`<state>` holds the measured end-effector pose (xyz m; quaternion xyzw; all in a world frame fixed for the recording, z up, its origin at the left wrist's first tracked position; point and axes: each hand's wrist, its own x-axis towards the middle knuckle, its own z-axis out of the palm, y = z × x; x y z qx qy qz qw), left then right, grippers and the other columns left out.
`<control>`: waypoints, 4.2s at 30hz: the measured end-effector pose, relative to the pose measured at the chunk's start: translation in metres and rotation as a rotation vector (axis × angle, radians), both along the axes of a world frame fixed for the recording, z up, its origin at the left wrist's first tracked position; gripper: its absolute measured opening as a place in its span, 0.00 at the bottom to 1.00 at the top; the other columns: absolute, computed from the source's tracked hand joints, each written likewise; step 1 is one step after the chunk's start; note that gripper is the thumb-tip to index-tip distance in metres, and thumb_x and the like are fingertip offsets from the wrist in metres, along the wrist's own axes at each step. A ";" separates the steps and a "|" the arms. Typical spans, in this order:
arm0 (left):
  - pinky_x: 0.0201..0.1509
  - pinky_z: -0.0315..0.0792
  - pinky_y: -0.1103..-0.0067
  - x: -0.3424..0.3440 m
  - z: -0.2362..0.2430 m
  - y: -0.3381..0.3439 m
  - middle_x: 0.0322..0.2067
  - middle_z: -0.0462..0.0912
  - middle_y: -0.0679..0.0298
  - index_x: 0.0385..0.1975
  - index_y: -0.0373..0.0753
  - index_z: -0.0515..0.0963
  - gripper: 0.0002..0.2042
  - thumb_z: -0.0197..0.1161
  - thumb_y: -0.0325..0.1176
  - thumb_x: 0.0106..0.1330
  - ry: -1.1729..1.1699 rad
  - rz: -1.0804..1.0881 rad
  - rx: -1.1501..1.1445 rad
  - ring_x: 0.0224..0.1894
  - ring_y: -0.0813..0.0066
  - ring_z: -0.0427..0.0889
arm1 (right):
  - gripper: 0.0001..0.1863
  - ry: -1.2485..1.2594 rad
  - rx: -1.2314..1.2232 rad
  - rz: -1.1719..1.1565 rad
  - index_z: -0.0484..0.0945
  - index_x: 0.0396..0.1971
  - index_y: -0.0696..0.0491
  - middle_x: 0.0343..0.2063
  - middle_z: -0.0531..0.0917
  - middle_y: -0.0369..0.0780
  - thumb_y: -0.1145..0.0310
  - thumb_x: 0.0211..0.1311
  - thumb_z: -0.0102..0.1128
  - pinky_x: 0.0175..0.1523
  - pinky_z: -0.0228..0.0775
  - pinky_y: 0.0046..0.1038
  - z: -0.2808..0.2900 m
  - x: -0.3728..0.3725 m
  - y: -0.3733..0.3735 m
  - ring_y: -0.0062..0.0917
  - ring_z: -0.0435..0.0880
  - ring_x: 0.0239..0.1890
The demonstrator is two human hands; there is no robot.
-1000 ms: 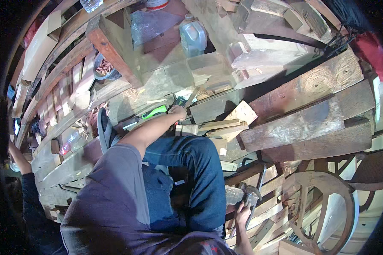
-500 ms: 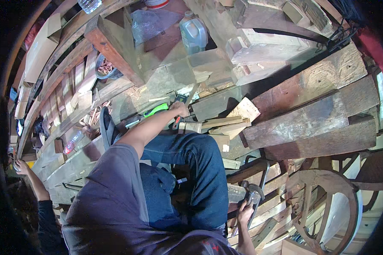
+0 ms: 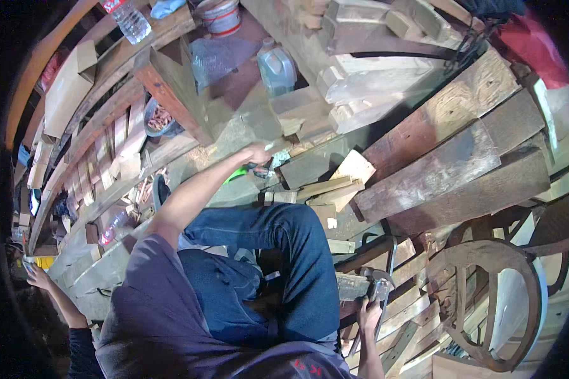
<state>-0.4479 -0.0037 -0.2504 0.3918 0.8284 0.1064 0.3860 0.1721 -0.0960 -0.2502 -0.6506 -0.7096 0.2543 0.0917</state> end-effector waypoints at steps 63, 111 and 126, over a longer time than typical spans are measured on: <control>0.35 0.68 0.80 0.184 0.333 -0.190 0.26 0.77 0.66 0.32 0.33 0.73 0.11 0.58 0.36 0.67 0.026 -0.024 0.843 0.29 0.83 0.72 | 0.06 1.641 -0.723 0.739 0.71 0.37 0.59 0.26 0.74 0.35 0.72 0.69 0.49 0.32 0.62 0.20 0.251 -0.303 -0.026 0.16 0.70 0.27; 0.27 0.59 0.88 0.131 0.306 -0.187 0.22 0.74 0.75 0.30 0.39 0.79 0.12 0.63 0.43 0.65 -0.332 0.256 0.853 0.24 0.91 0.66 | 0.15 1.690 -2.387 0.681 0.61 0.22 0.55 0.10 0.64 0.35 0.62 0.65 0.45 0.06 0.62 0.23 0.181 -0.277 -0.026 0.17 0.62 0.04; 0.26 0.58 0.89 0.127 0.295 -0.211 0.20 0.73 0.75 0.22 0.41 0.75 0.11 0.63 0.38 0.64 -0.243 0.248 1.096 0.23 0.91 0.67 | 0.13 1.579 -1.844 0.643 0.66 0.31 0.54 0.17 0.68 0.37 0.58 0.64 0.49 0.12 0.57 0.23 0.184 -0.286 -0.067 0.20 0.64 0.09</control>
